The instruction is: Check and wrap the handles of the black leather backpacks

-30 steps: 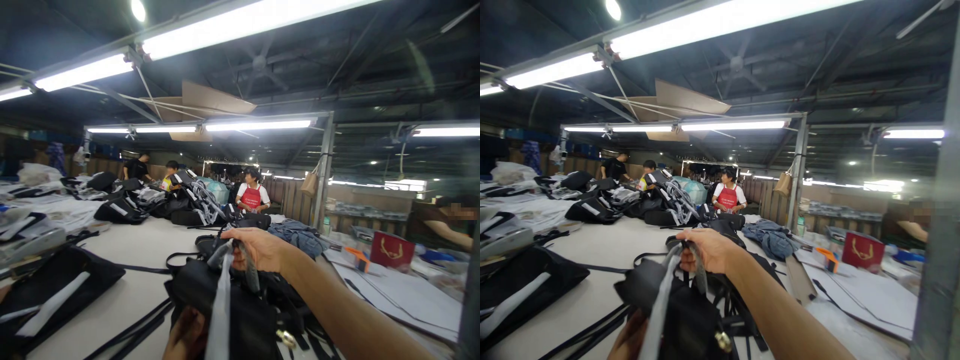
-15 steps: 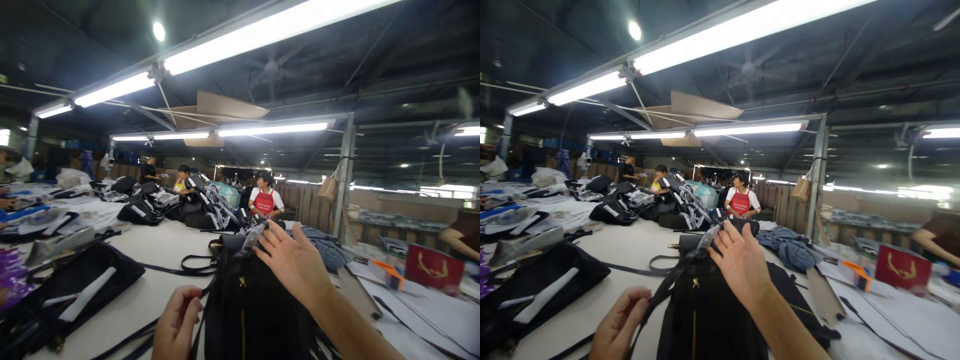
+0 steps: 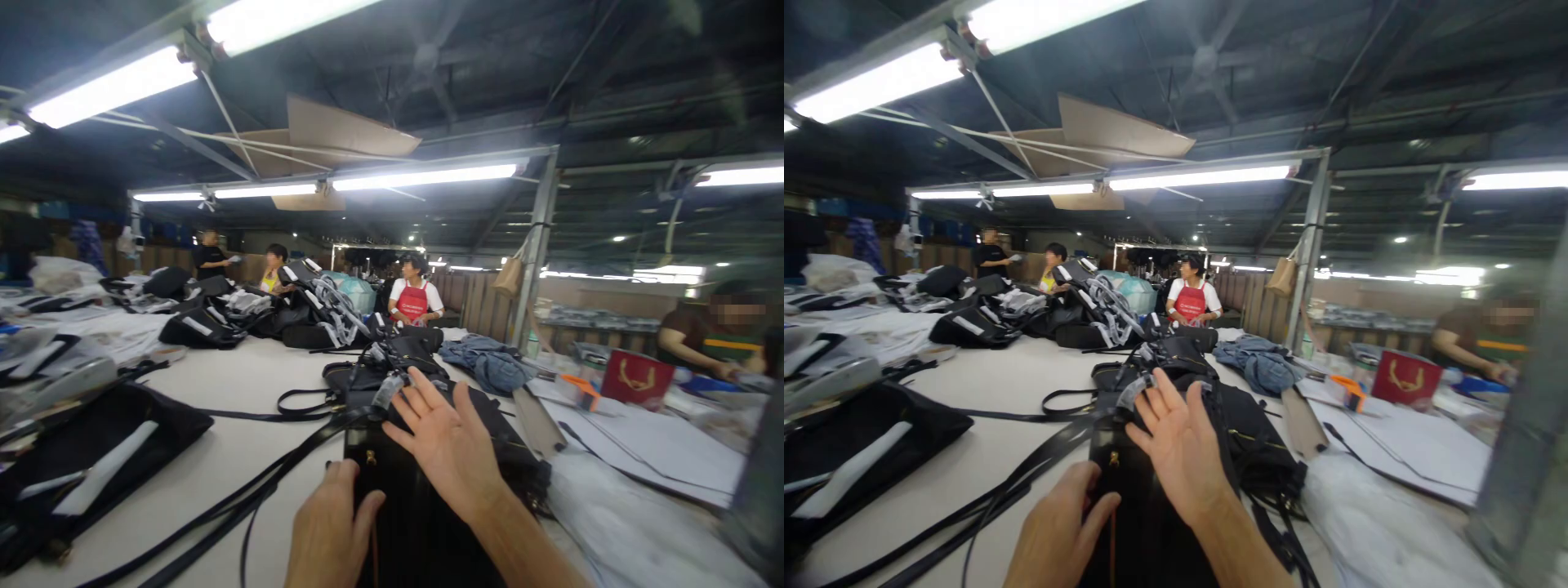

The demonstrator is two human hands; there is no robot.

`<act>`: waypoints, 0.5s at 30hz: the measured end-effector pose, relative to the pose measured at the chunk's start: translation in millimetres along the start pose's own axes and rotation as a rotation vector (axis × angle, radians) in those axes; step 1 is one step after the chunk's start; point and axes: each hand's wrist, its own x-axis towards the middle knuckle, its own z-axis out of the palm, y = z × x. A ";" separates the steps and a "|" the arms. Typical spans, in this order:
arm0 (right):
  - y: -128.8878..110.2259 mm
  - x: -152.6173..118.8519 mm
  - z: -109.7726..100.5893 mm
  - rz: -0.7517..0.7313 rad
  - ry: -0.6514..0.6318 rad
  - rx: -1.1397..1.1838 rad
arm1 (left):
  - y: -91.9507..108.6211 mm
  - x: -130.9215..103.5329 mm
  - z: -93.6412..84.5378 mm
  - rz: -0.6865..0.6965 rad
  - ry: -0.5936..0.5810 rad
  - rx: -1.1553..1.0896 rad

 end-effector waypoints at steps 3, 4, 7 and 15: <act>8.0 -8.6 1.8 0.001 -0.052 0.005 | -18.0 16.1 23.2 0.047 0.093 0.284; 10.4 -8.7 0.0 0.002 -0.068 -0.012 | -21.7 21.8 27.5 0.049 0.075 0.334; 13.6 -4.1 -11.6 -0.014 -0.071 -0.062 | -27.7 40.4 32.4 0.026 -0.053 0.271; 8.4 -19.9 -36.2 -0.013 -0.003 -0.294 | -47.4 60.0 38.1 -0.422 -0.374 -0.593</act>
